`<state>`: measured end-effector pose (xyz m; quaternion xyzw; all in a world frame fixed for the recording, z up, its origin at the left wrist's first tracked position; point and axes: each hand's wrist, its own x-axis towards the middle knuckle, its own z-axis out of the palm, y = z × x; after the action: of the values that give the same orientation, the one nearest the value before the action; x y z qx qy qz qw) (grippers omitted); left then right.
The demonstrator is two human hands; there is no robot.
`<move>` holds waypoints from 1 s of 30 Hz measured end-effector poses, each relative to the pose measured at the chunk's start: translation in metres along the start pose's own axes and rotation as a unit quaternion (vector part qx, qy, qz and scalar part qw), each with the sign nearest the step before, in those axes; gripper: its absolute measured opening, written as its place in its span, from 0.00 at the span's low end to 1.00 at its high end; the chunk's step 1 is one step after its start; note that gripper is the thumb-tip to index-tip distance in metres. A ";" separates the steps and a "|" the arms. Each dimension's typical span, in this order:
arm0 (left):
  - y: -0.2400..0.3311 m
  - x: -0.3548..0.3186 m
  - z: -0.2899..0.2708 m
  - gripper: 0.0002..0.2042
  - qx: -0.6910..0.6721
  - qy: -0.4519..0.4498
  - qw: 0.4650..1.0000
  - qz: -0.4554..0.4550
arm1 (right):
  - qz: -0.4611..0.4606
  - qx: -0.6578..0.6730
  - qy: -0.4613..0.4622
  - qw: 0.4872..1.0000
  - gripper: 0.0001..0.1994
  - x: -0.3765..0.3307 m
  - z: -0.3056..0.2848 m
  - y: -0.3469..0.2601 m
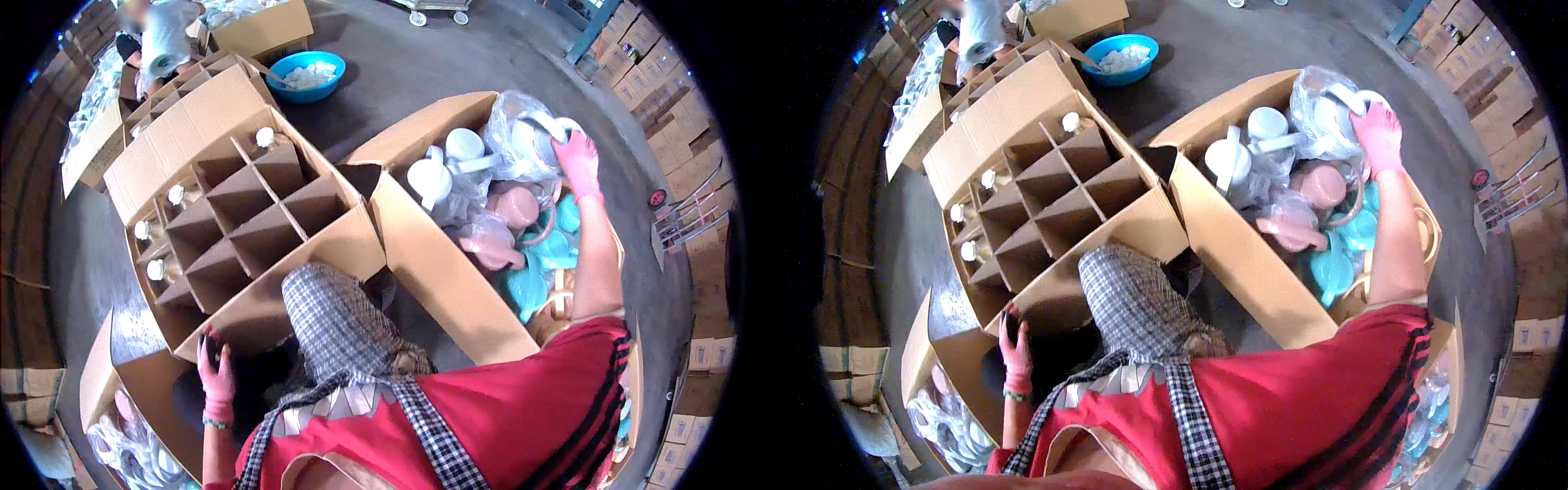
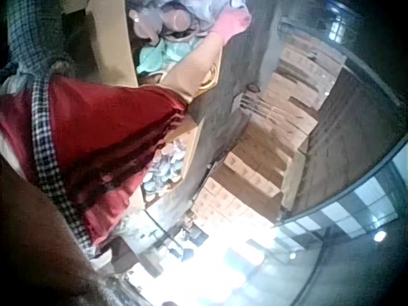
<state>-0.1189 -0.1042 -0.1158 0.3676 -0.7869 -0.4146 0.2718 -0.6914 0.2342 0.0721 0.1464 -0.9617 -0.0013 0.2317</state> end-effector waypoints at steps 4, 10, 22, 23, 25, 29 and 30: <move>0.056 0.003 0.008 0.18 0.005 -0.036 0.987 0.156 | -0.088 -0.060 0.060 0.992 0.21 -0.013 -0.117 -0.043; 0.104 -0.022 -0.007 0.22 -0.048 -0.065 0.967 0.243 | -0.225 0.125 0.118 0.959 0.28 -0.060 -0.255 -0.106; 0.113 -0.053 -0.051 0.10 0.001 0.255 0.928 0.273 | -0.415 0.478 -0.164 0.757 0.14 -0.193 -0.342 -0.259; 0.113 -0.064 -0.062 0.11 0.017 0.219 0.945 0.243 | -0.407 0.501 -0.194 0.739 0.14 -0.187 -0.334 -0.262; 0.107 -0.086 -0.068 0.10 -0.018 0.188 0.959 0.210 | -0.386 0.541 -0.256 0.702 0.14 -0.174 -0.308 -0.265; 0.083 -0.110 -0.036 0.10 -0.140 0.111 0.979 0.096 | -0.396 0.493 -0.165 0.757 0.18 -0.157 -0.194 -0.266; 0.078 -0.111 -0.028 0.10 -0.169 0.093 0.979 0.067 | -0.425 0.503 -0.184 0.730 0.22 -0.157 -0.171 -0.258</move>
<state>-0.0613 0.0026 -0.0486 0.2997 -0.6999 -0.4862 0.4289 -0.4086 0.0427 0.1368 0.6319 -0.6831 0.3569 -0.0818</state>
